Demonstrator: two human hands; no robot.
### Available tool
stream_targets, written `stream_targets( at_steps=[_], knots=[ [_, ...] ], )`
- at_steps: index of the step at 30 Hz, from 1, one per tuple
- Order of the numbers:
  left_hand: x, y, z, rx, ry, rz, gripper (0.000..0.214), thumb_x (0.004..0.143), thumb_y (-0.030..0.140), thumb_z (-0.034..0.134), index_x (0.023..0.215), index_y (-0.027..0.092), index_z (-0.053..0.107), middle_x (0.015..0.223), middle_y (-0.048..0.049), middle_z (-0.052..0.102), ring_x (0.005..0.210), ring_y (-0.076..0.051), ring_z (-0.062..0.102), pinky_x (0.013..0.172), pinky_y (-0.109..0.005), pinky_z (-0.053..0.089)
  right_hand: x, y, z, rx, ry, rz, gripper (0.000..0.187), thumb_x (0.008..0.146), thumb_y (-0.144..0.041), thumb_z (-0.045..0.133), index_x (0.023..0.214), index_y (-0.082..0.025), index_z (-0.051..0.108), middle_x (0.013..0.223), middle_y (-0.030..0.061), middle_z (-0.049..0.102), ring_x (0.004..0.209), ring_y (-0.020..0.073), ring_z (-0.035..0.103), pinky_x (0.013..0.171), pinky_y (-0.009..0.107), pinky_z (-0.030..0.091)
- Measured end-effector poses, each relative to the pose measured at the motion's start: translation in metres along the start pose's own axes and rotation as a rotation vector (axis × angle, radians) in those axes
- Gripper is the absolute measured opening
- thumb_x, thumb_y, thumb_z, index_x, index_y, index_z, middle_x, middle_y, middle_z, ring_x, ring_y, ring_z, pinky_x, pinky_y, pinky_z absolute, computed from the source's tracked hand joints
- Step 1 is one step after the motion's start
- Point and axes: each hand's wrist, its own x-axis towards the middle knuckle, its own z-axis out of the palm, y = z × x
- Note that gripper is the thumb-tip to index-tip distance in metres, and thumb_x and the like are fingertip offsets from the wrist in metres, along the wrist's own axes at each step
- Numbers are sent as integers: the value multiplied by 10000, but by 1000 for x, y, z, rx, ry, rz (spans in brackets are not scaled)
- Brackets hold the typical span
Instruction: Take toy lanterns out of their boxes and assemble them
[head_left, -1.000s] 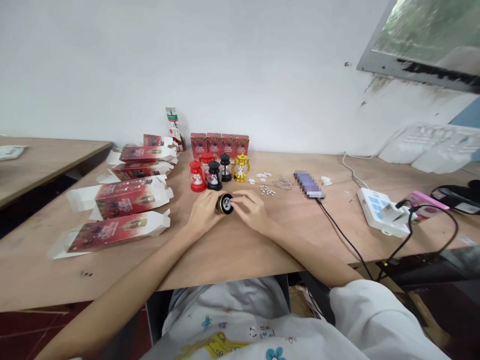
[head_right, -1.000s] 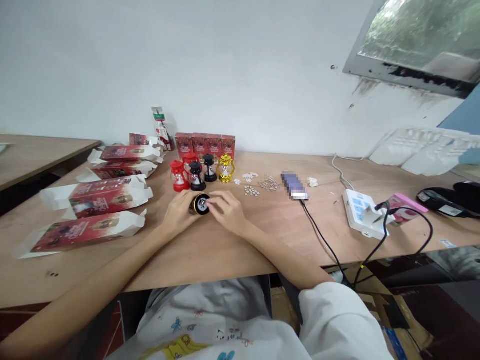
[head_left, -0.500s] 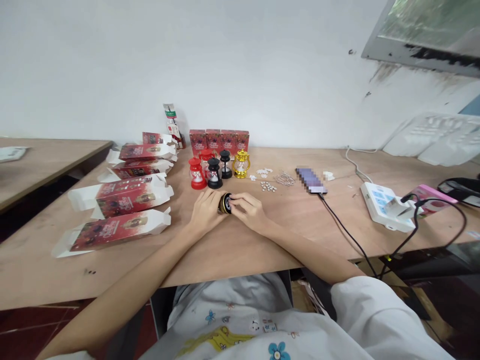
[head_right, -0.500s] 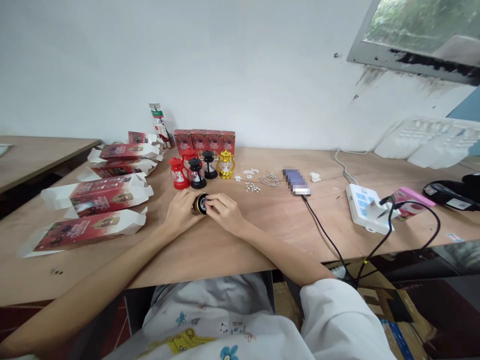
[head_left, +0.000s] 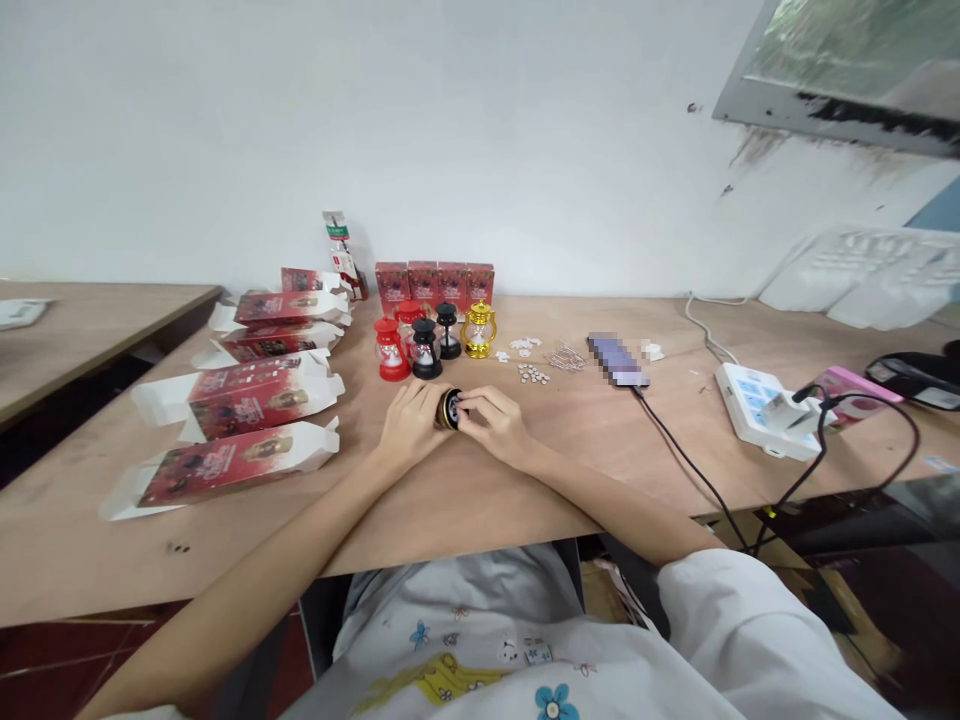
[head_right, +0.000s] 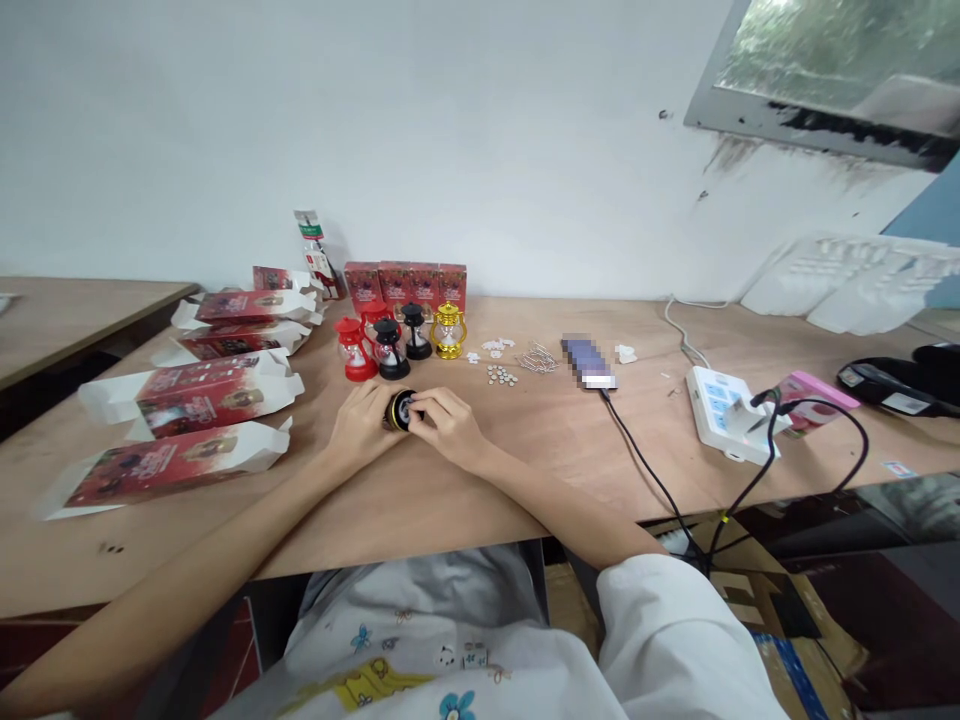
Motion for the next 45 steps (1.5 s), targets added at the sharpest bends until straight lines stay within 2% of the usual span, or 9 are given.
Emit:
stream_targets(
  at_steps=[9,17,22,26,31,38,45],
  knots=[
    [1,1,-2,28,-51,-7,256,816,308,540,1024,163,573,927,-105,679,871,-254,581,745,-358,457,0,2,0,28,6,-5,122,838,-167,542,779,-205,642,831,54,692,792,149,661,738,284,553],
    [0,-1,-3,57,-37,-21,294,803,332,548,1044,167,572,937,-109,678,872,-254,586,758,-361,472,-4,7,1,92,-61,44,143,868,-203,524,863,-205,667,976,72,692,897,153,666,831,301,555],
    [1,0,-2,66,-33,-5,300,799,315,556,1044,142,572,936,-123,680,865,-269,583,740,-375,472,-2,6,2,62,-36,28,137,862,-183,514,804,-188,638,910,78,685,858,150,660,798,286,551],
    [2,1,-1,73,-55,-24,282,797,306,557,1043,170,574,950,-104,687,863,-262,582,750,-374,465,0,5,1,79,-72,72,138,859,-185,505,788,-204,622,855,53,663,814,142,641,772,283,537],
    [3,3,-2,75,-58,-29,278,795,317,561,1033,175,575,939,-99,683,859,-255,582,753,-364,467,0,7,-1,97,-81,89,121,848,-179,506,794,-207,611,854,50,650,821,145,630,775,282,527],
    [3,5,-3,80,-10,-19,285,797,329,552,1014,147,574,918,-111,681,839,-261,585,726,-366,475,2,4,-1,139,2,54,94,848,-171,536,814,-189,622,860,70,660,830,142,642,787,266,535],
    [4,4,-4,84,-28,-42,280,788,335,568,1010,165,580,911,-111,673,865,-262,594,745,-361,475,0,6,1,170,-53,142,124,873,-223,526,818,-207,636,892,46,663,854,138,642,808,282,530]
  ],
)
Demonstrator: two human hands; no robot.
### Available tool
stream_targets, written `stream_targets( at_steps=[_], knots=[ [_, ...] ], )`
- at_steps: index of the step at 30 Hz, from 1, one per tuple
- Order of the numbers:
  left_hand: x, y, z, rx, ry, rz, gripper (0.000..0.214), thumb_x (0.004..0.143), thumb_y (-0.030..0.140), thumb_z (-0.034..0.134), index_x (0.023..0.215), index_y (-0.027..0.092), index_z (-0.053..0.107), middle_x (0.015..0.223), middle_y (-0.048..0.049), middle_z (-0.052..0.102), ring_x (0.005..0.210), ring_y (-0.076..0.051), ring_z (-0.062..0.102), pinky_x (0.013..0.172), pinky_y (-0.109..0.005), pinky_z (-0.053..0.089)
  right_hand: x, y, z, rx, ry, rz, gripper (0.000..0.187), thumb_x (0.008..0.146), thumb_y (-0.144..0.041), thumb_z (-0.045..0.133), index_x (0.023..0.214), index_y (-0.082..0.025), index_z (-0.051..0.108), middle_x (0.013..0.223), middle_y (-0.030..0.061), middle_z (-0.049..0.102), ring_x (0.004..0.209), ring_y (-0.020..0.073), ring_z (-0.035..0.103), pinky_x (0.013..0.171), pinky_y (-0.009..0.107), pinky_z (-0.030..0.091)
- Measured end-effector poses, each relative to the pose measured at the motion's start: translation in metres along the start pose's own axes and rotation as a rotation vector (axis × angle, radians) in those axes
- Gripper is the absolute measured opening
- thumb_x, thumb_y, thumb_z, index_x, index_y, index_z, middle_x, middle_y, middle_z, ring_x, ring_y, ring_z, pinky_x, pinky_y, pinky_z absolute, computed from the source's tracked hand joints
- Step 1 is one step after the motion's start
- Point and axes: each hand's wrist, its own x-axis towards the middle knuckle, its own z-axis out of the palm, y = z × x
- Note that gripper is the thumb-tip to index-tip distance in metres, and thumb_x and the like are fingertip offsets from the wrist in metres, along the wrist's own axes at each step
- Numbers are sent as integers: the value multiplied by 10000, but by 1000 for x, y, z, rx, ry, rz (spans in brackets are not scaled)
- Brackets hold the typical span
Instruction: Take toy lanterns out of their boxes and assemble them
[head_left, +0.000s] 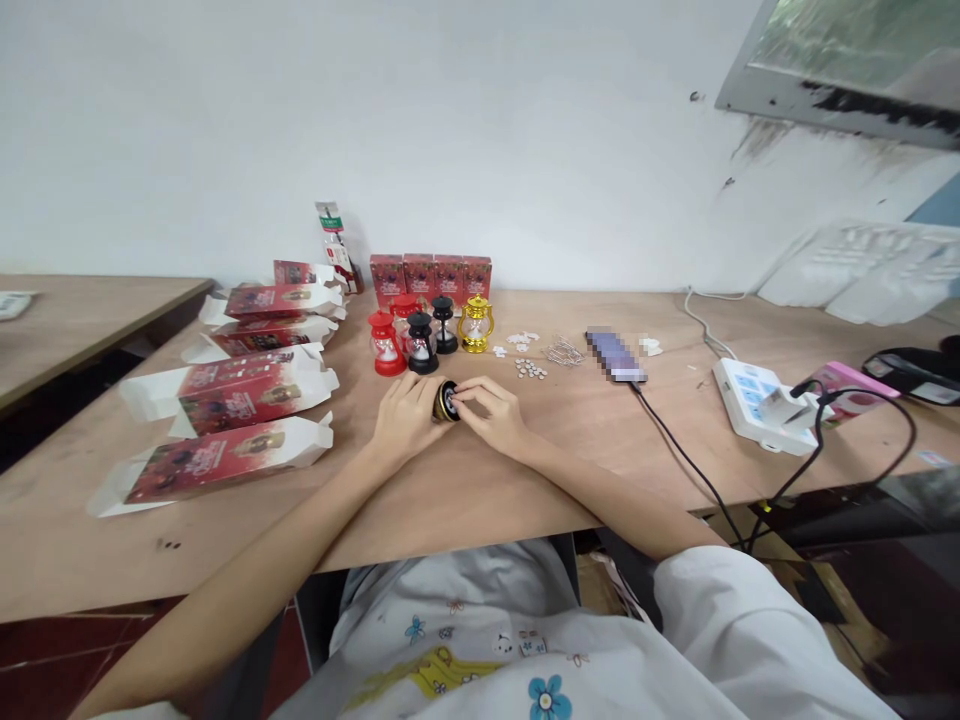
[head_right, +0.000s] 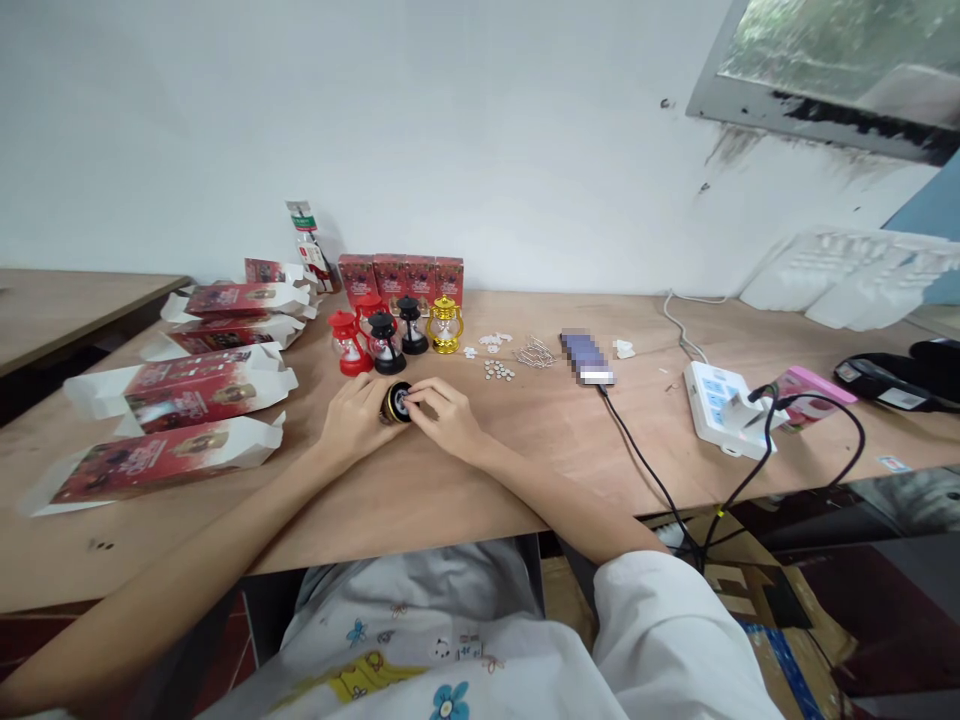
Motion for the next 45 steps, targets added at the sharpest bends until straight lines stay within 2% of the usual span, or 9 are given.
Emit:
stream_targets(
  at_steps=[6,13,21,26,30,35,40,45],
  knots=[
    [-2,0,2,44,17,34,277,789,319,564,1006,147,580,901,-109,681,846,-255,595,736,-352,469,1,3,0,15,-27,5,92,852,-205,529,784,-200,590,875,48,631,847,138,620,801,276,514],
    [-2,1,2,22,-44,23,266,799,316,540,1006,153,577,944,-105,683,860,-252,583,745,-358,459,2,6,-3,80,-141,67,24,825,-185,526,826,-199,545,930,51,555,825,126,575,775,259,517],
    [-1,2,-1,21,-15,23,280,805,354,547,990,146,577,903,-110,669,841,-248,581,730,-341,460,0,7,-3,122,-114,95,35,836,-193,510,825,-210,540,919,45,533,835,129,564,740,255,529],
    [-1,2,-1,28,-1,34,283,803,340,543,1003,141,570,913,-115,669,848,-248,584,733,-338,461,2,4,-5,136,-99,76,72,862,-261,533,882,-214,583,949,55,561,882,149,575,779,290,527],
    [-1,3,-2,38,-26,48,266,805,338,546,990,149,571,910,-108,671,845,-246,582,727,-340,457,3,4,-8,144,-142,88,83,868,-279,534,878,-217,588,985,60,557,899,158,576,767,294,534],
    [-2,1,0,61,-24,50,264,813,337,541,990,145,574,903,-106,671,843,-245,581,729,-343,452,1,4,-7,114,-174,121,88,884,-276,505,878,-210,564,1026,68,534,883,154,578,784,302,531],
    [-2,0,1,92,-36,64,278,806,338,545,995,137,581,887,-112,673,841,-256,581,719,-352,450,1,2,-6,45,-268,145,85,902,-262,449,904,-214,518,1068,73,500,844,144,573,815,327,520],
    [0,1,0,87,-38,44,264,808,334,538,985,144,586,879,-114,670,830,-251,581,706,-344,450,3,2,-6,30,-265,128,76,911,-259,422,916,-210,480,1063,87,479,942,166,551,865,344,500]
  ],
)
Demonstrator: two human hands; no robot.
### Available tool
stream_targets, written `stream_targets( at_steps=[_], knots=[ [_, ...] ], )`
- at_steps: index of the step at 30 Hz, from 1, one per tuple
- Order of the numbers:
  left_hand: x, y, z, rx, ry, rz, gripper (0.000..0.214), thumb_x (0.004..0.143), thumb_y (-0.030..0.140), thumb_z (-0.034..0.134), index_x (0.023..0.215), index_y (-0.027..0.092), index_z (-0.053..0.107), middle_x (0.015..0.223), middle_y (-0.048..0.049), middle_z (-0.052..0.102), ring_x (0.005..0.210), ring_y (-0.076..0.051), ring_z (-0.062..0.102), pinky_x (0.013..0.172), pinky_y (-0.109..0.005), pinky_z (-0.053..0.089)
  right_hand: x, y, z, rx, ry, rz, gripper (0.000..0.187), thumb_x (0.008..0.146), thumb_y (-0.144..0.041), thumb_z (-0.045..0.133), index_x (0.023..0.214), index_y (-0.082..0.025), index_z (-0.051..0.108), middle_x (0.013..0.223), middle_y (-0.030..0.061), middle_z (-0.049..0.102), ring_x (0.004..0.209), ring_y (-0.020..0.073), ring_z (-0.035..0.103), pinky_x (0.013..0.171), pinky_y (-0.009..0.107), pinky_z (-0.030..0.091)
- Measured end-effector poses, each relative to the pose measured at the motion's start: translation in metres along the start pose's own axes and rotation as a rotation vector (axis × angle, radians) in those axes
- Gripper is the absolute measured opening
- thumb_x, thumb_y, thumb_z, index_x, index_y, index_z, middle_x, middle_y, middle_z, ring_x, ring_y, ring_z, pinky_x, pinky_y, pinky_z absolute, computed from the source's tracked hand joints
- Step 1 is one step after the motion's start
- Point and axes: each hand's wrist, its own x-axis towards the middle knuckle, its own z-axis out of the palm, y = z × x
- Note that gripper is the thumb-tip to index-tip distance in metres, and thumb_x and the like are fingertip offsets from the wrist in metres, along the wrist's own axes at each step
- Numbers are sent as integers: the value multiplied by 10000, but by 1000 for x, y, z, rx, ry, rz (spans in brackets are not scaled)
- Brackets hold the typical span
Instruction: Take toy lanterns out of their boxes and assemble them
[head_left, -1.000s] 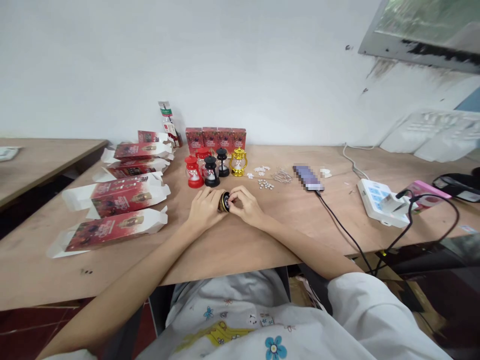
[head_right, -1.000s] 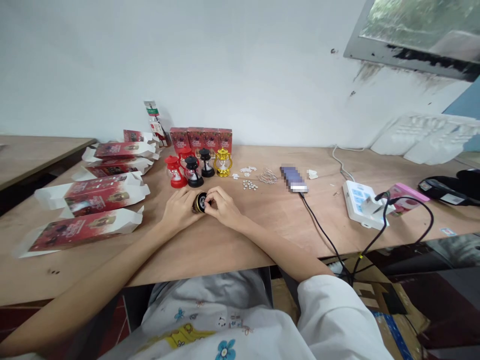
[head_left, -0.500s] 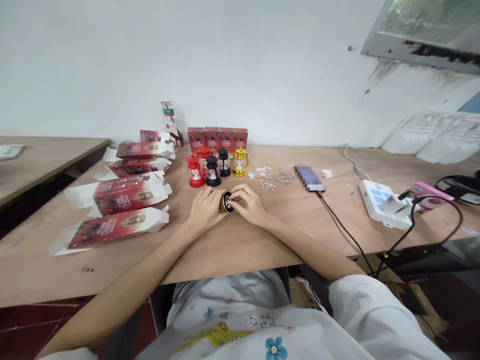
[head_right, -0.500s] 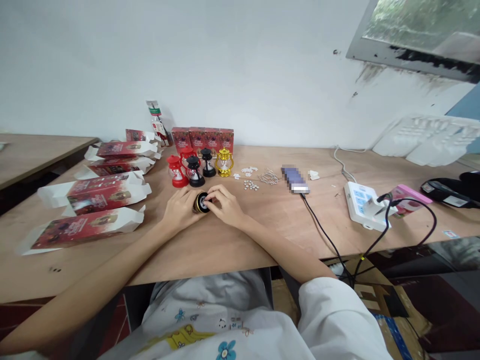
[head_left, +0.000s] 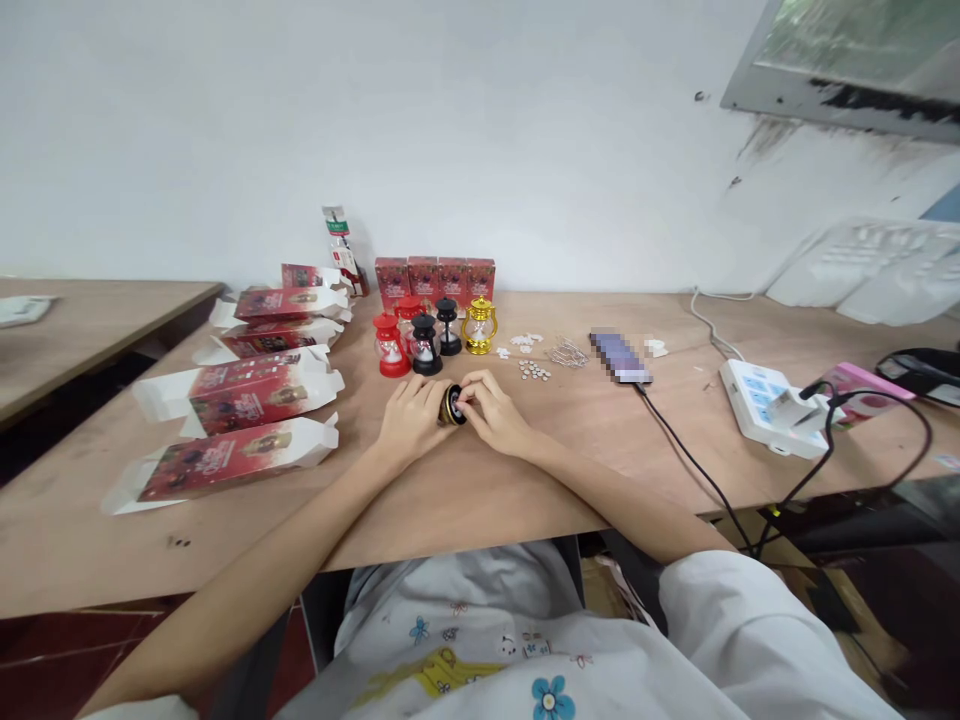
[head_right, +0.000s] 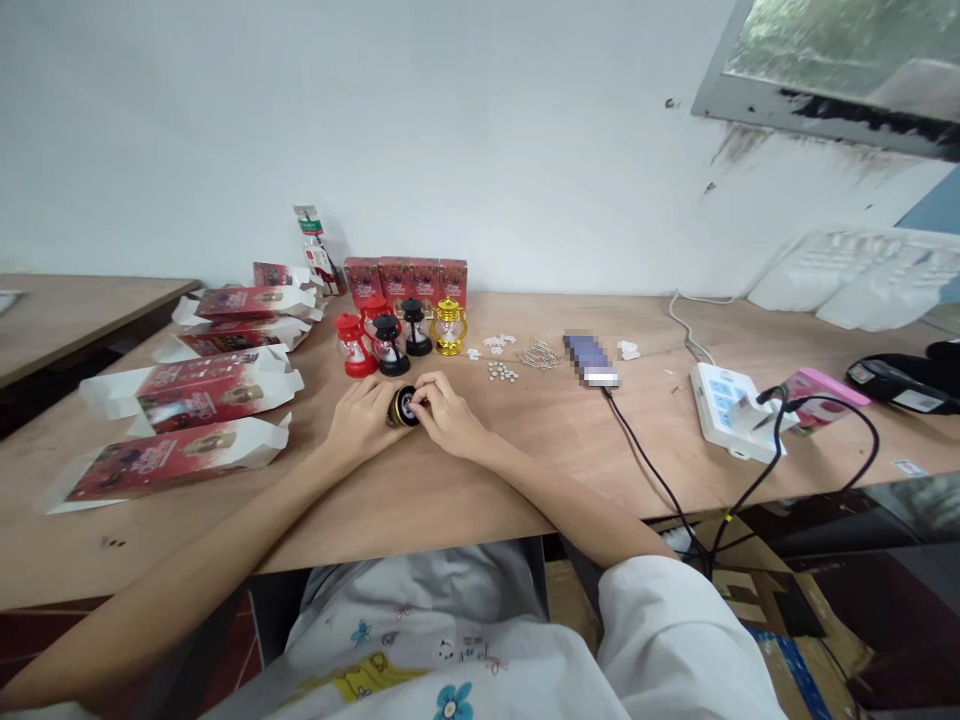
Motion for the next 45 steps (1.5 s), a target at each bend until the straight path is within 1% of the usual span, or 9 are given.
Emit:
stream_targets(
  at_steps=[5,11,21,24,29,33,37,40,45],
  knots=[
    [-1,-1,2,-14,26,-13,277,811,342,544,998,141,584,888,-113,672,832,-251,580,717,-346,456,1,1,1,70,12,7,75,915,-269,419,911,-214,471,1048,79,470,970,160,541,895,345,492],
    [0,0,1,-25,20,-23,277,809,331,544,1011,145,583,908,-116,676,853,-253,587,733,-349,468,0,2,6,216,62,68,65,884,-279,470,868,-217,486,1034,68,470,965,150,540,806,292,530],
    [2,4,-1,-44,-79,-104,282,783,312,562,1022,163,574,936,-126,681,923,-291,586,770,-391,474,1,4,11,282,142,157,34,828,-249,493,826,-218,480,946,48,520,890,148,555,806,305,517],
    [7,8,-3,11,-157,-129,266,751,283,589,985,158,568,911,-130,685,924,-306,593,765,-397,472,2,3,18,381,190,323,52,794,-233,510,834,-205,526,904,32,560,833,139,582,823,312,512],
    [30,19,-7,123,-398,-169,258,694,231,634,917,111,583,843,-172,678,863,-340,623,663,-382,464,7,8,26,819,280,869,94,766,-184,480,722,-176,563,740,1,603,731,127,602,750,313,546],
    [69,30,-11,179,-483,6,226,711,115,609,931,66,616,838,-194,688,874,-334,637,666,-363,442,13,24,21,1155,446,1061,172,779,-124,406,648,-183,500,612,-10,570,630,115,598,709,313,574],
    [109,44,-10,193,-480,261,207,767,23,509,883,75,673,865,-196,700,917,-314,628,721,-382,407,19,43,8,1218,534,1057,171,807,-138,394,676,-204,483,606,-14,562,605,113,589,669,291,594],
    [129,50,-5,210,-458,370,222,789,24,486,840,80,695,847,-195,694,938,-305,604,731,-381,372,21,52,1,1249,575,1028,161,805,-131,415,682,-213,480,600,-13,566,614,119,599,659,288,606],
    [148,35,12,192,-378,493,303,818,43,414,855,133,700,913,-164,668,955,-270,556,790,-406,347,20,58,-3,1307,618,1010,184,836,-151,381,692,-205,482,663,30,618,713,161,668,749,377,612]
  ],
)
